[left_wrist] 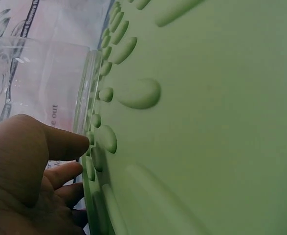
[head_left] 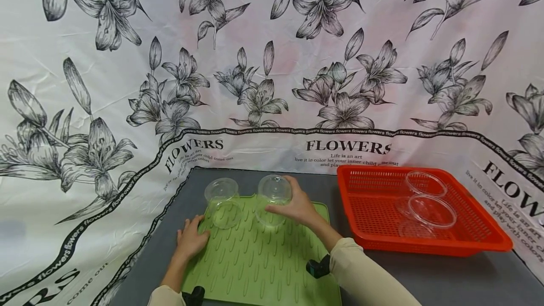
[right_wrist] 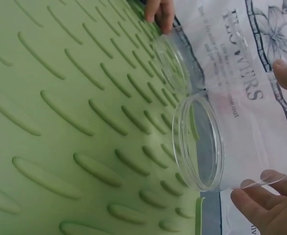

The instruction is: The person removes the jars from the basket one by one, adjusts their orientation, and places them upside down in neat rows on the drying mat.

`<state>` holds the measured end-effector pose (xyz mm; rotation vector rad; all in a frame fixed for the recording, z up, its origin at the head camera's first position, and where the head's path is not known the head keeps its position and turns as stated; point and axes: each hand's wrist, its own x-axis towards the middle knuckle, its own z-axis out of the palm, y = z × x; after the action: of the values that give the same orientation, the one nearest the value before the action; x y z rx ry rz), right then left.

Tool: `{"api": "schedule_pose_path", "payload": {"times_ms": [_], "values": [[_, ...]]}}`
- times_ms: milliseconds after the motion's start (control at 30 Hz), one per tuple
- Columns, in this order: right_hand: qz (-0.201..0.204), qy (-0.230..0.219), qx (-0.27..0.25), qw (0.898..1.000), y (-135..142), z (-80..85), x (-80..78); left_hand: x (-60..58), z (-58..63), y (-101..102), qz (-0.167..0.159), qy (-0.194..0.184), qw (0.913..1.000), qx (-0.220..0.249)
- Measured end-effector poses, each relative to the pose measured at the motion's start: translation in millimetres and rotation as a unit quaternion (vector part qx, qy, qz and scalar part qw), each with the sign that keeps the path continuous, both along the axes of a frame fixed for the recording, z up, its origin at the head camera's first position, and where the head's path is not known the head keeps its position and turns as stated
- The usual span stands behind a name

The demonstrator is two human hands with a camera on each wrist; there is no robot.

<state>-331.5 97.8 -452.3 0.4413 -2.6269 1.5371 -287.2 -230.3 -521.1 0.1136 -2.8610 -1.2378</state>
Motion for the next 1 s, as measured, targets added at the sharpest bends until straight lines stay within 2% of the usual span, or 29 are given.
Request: {"api": "schedule_pose_path", "payload": {"times_ms": [433,767,1000], "values": [[0.013,-0.023,0.023,0.999,-15.1,-9.0,-9.9,-0.5,0.2,-4.5,-0.010,-0.015,0.9997,0.018],[0.021,-0.022,0.018,0.999,-24.7,-8.9,-12.6,-1.3,-1.5,-5.7,-0.009,-0.007,0.9998,0.018],[0.022,-0.025,0.034,0.999,-26.7,-9.4,-12.3,-1.6,-3.0,-5.9,-0.008,-0.004,0.9998,0.017]]}}
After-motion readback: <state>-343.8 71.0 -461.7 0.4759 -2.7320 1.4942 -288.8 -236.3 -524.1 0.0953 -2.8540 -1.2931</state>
